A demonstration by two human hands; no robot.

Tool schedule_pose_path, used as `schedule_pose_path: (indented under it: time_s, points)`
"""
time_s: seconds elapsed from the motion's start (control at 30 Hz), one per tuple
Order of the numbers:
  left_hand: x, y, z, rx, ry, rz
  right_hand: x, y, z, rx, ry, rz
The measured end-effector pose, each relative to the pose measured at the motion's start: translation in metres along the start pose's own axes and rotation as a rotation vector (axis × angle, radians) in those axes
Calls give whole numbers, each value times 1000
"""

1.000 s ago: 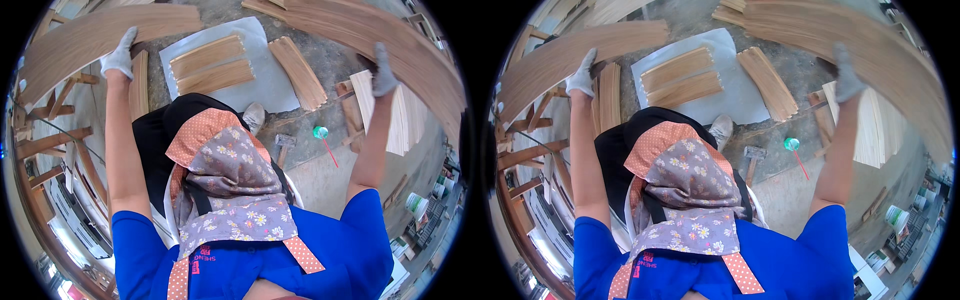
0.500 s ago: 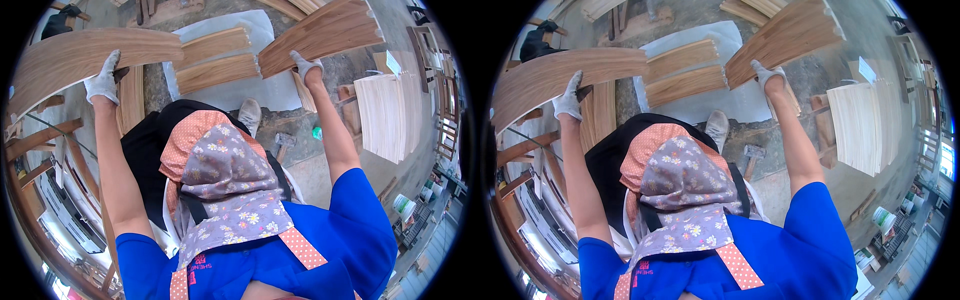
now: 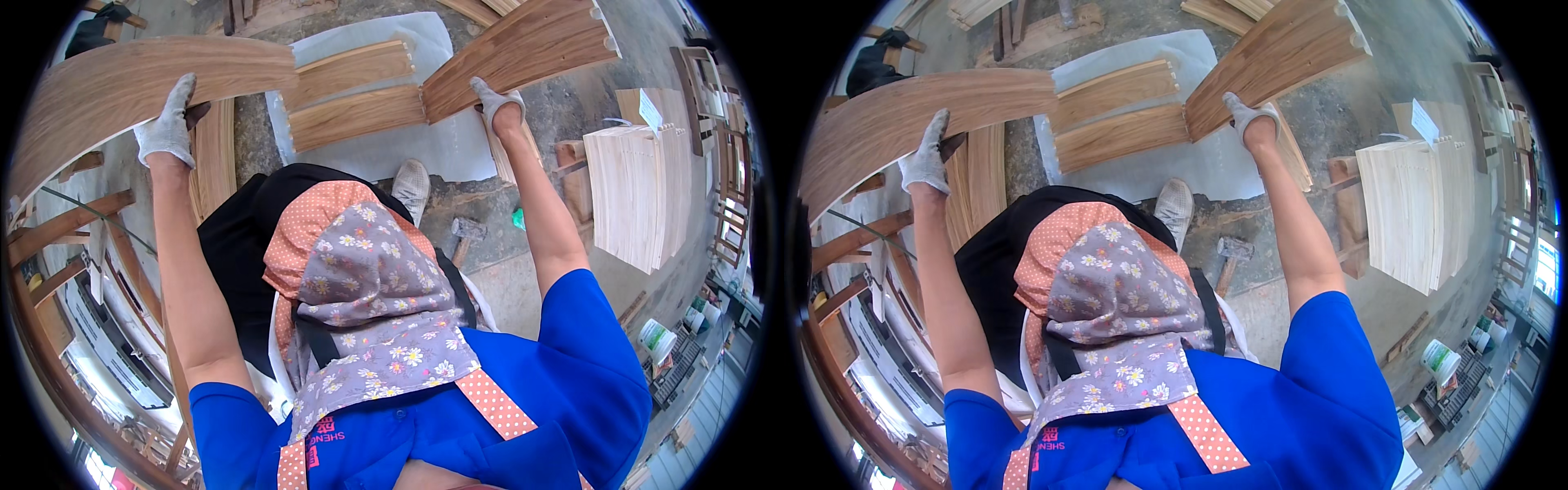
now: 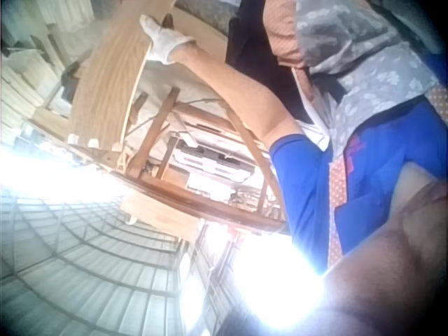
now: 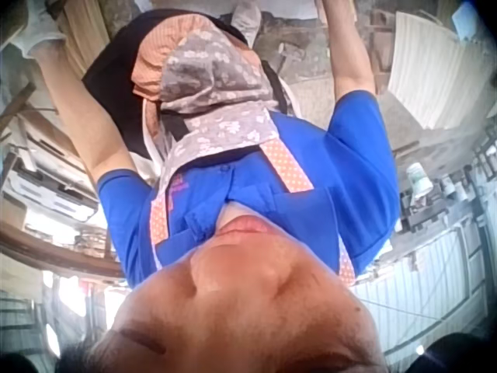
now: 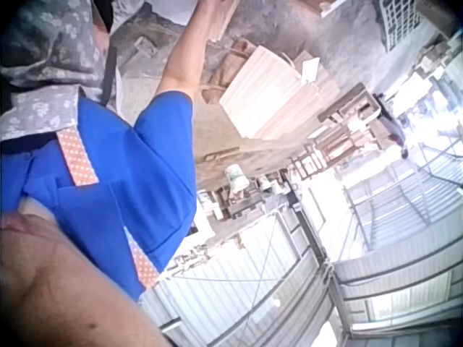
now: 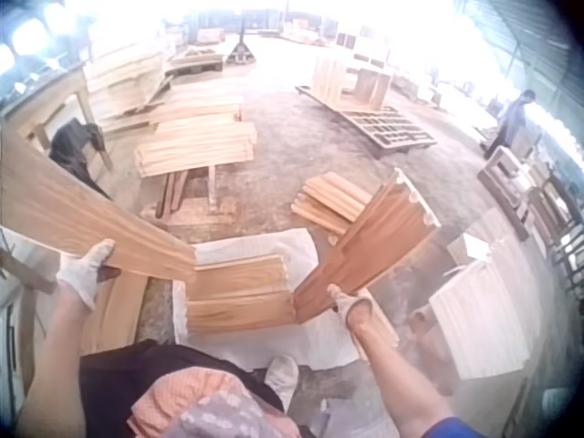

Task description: The person sits on the floor and applies glue to the grooves of wooden planks using a brush. They pick up planks from a stack, apply the adhesive to the edges, and place them back down.

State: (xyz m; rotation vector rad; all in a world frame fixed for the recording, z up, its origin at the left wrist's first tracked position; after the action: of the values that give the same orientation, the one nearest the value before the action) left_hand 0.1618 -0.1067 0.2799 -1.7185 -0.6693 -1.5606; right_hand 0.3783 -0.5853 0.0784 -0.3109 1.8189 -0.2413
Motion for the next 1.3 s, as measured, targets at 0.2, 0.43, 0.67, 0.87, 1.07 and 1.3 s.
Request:
schedule_pose_path:
  time_s: [0.2, 0.43, 0.67, 0.87, 1.07, 1.3]
  points:
    - [4, 6, -2, -6, -11, -16, -7, 0, -3, 21, -65, 16]
    - [2, 8, 1, -24, -8, -46, -1, 13, 3, -5, -73, -25]
    - [1, 10, 2, -13, 6, -22, 0, 10, 5, 26, -138, -106]
    - [3, 8, 5, -5, 13, -18, -20, 13, -14, 75, -228, -149]
    - [0, 12, 8, -23, -2, -12, -16, 15, -14, 75, -245, -169]
    - [7, 16, 5, -17, 20, -36, 3, 13, -8, 83, -212, -154]
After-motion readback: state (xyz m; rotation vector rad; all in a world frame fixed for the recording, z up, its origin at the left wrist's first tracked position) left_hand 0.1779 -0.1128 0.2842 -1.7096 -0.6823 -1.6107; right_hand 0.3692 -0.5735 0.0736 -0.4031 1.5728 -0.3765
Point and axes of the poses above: each hand's wrist, its own z-axis towards the middle knuckle, its own y-axis out of the palm, x = y × z, the point moved 10 cm from there along z, towards the middle knuckle, and after that the axes turned 3 degrees about z, right-handed, at the moved point
